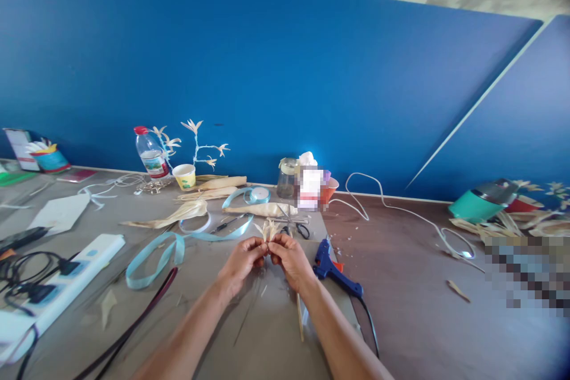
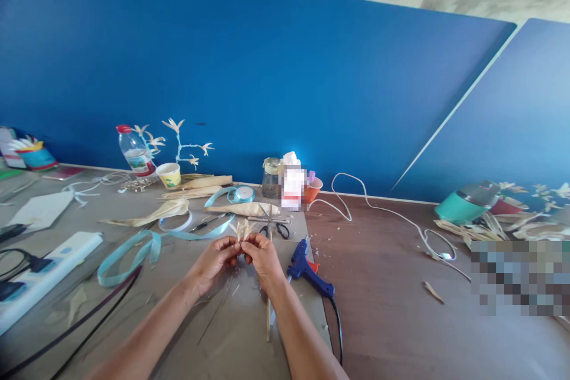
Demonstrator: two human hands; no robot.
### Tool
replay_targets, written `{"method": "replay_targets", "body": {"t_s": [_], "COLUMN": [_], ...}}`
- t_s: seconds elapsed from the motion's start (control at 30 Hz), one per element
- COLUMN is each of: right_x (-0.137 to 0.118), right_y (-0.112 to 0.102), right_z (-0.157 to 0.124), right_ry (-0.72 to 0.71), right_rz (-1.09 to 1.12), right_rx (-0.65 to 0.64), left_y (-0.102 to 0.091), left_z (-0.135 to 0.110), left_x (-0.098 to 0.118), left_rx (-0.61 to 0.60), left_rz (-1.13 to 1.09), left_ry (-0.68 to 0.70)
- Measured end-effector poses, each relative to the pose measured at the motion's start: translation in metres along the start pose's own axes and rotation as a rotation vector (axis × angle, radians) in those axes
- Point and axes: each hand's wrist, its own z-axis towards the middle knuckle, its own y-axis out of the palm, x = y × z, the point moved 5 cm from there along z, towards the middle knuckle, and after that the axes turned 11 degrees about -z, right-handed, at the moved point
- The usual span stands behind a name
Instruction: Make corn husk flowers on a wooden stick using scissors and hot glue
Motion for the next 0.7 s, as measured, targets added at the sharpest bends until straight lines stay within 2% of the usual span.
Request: {"method": "replay_targets", "body": {"t_s": [0.17,0.37,0.53,0.63,0.7], "right_x": [-0.001,-0.001,-0.007,-0.013,-0.016], "right_y": [0.001,0.001,0.008,0.007,-0.005], "right_z": [-0.001,-0.002,-0.008,-0.008,-0.004], "right_ry": [0.005,0.028,0.025,0.004,-0.036], "right_rz": [0.001,0.030,0.099,0.157,0.129], "right_rx": [0.003,0.004,-0.068,-0.124,-0.063], "left_y": [-0.001,0.001,0.010,0.010,0.006], "left_z": [0.000,-0.001,-0.006,-0.010,-0.010], "left_x": [-0.003,-0.002,0.010,0.020,0.028], "left_rx": [0.017,-0.028,-0.140,-0.148,-0.123], "left_rz": [-0.088,-0.192,-0.253,-0.279,-0.308], "left_ry": [-0.048,-0.081,-0.051,-0.006,0.029]}}
